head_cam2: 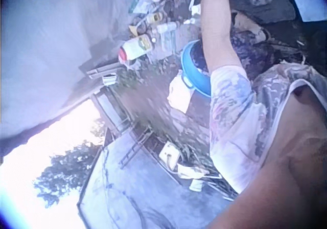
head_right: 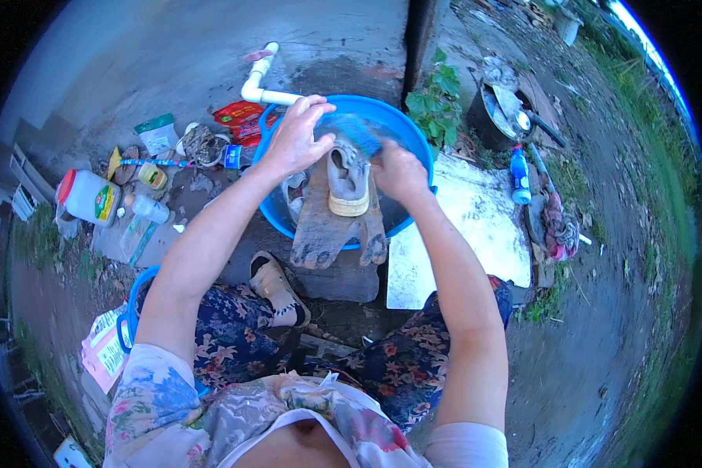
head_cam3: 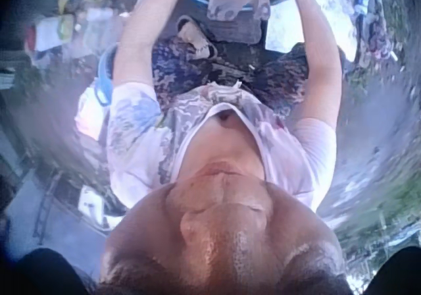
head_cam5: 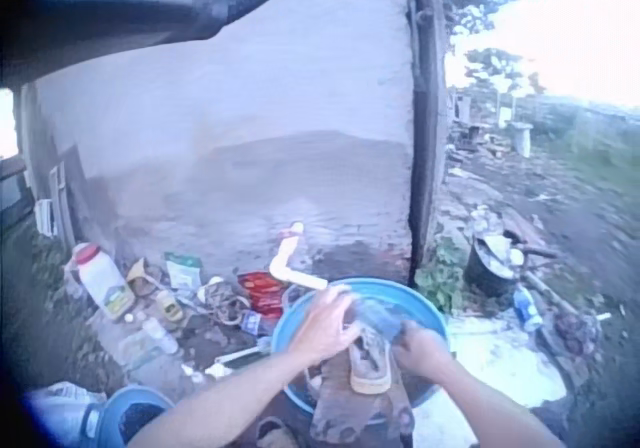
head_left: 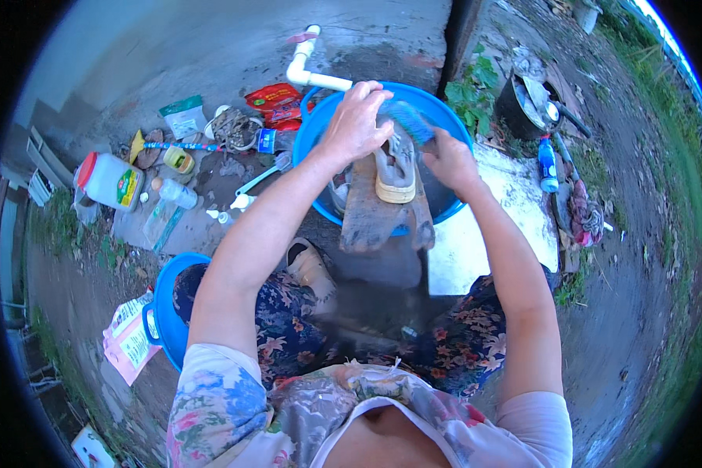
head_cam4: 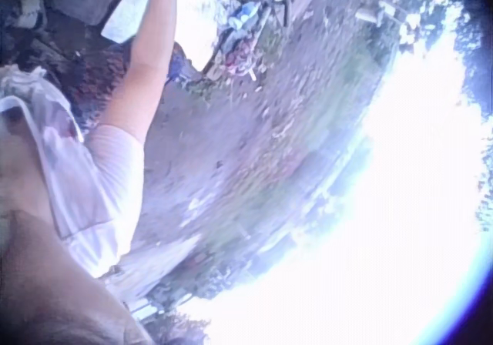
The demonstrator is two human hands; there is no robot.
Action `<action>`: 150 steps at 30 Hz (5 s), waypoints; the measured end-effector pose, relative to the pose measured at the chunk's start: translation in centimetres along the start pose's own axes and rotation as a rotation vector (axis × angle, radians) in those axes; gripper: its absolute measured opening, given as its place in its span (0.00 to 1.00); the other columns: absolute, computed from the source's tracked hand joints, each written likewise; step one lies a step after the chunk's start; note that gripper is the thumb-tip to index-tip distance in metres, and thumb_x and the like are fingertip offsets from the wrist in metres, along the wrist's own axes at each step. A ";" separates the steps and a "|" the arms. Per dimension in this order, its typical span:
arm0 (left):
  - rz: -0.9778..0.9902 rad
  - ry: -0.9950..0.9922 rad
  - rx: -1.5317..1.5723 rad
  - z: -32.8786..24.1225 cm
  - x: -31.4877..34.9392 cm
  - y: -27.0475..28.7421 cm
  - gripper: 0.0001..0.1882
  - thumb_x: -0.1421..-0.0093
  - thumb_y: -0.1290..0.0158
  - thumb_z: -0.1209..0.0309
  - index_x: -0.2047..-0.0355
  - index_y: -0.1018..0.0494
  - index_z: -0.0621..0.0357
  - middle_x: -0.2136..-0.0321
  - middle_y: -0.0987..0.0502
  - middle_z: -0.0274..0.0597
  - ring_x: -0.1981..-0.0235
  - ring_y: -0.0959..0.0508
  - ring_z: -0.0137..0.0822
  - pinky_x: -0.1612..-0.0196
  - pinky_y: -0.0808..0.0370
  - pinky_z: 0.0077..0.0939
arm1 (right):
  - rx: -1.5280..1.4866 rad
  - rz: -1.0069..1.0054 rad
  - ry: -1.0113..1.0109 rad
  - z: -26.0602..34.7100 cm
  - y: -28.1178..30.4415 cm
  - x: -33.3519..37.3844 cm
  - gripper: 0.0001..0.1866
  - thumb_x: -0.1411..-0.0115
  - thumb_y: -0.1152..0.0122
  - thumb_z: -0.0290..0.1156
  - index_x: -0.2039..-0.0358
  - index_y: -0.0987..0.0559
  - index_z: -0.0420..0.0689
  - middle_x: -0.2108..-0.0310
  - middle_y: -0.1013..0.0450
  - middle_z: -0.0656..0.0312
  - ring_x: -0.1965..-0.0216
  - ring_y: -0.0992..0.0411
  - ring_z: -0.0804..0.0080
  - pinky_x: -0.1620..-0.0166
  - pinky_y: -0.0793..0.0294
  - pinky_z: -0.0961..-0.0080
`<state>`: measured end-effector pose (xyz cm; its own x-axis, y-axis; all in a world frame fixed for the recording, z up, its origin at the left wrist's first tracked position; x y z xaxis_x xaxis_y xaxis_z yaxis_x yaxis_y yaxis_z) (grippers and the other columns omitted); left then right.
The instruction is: The person washes a single sneaker by hand using a brush and liquid detergent. They scrub the upper, sole, and sides, repeatedly rinse with water from a blue basin, and apply detergent from a bottle. The shoe is handled one at a time and remains in the basin during the process.
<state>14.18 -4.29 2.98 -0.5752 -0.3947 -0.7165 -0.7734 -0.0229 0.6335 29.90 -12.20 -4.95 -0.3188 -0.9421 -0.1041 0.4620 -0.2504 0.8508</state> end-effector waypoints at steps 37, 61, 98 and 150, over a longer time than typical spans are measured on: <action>0.940 0.529 -0.463 10.1 6.3 -12.5 0.12 0.48 0.53 0.77 0.63 0.25 0.63 0.60 0.25 0.57 0.56 0.25 0.51 0.56 0.27 0.43 | -0.042 0.410 -0.518 -7.8 -11.0 0.1 0.22 0.47 0.51 0.29 0.52 0.27 0.37 0.50 0.32 0.43 0.47 0.34 0.49 0.45 0.35 0.62; 0.512 1.423 0.862 11.6 11.4 -12.3 0.18 0.47 0.44 0.71 0.56 0.30 0.67 0.60 0.25 0.50 0.59 0.24 0.40 0.56 0.27 0.34 | -0.214 0.317 -0.498 -6.2 -11.1 0.2 0.25 0.49 0.44 0.32 0.49 0.34 0.39 0.49 0.33 0.43 0.45 0.36 0.50 0.44 0.35 0.64; -0.393 1.524 1.441 15.9 14.3 -19.7 0.13 0.37 0.61 0.74 0.55 0.34 0.66 0.57 0.28 0.54 0.56 0.25 0.48 0.50 0.27 0.44 | 0.029 0.477 -0.111 -0.1 -5.0 -4.6 0.24 0.42 0.48 0.41 0.46 0.29 0.47 0.69 0.26 0.58 0.73 0.29 0.70 0.70 0.30 0.74; -0.132 1.603 1.374 10.0 13.6 -15.7 0.06 0.44 0.58 0.79 0.68 0.31 0.64 0.72 0.27 0.43 0.70 0.25 0.36 0.66 0.26 0.29 | 0.365 0.092 -0.208 -1.8 -9.7 -5.0 0.23 0.39 0.52 0.38 0.43 0.35 0.53 0.66 0.29 0.38 0.64 0.29 0.37 0.59 0.29 0.52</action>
<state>15.82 -0.09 -19.69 -0.4179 -0.7163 0.5588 -0.8628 0.1203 -0.4910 28.53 -5.46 -13.64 -0.4673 -0.8824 0.0552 0.1852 -0.0367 0.9820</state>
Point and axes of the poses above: each hand's wrist, its own x-axis away from the middle knuckle, its own y-axis out of the back of the hand, z = x × y, the point moved 7 cm from there along -x, towards the middle knuckle
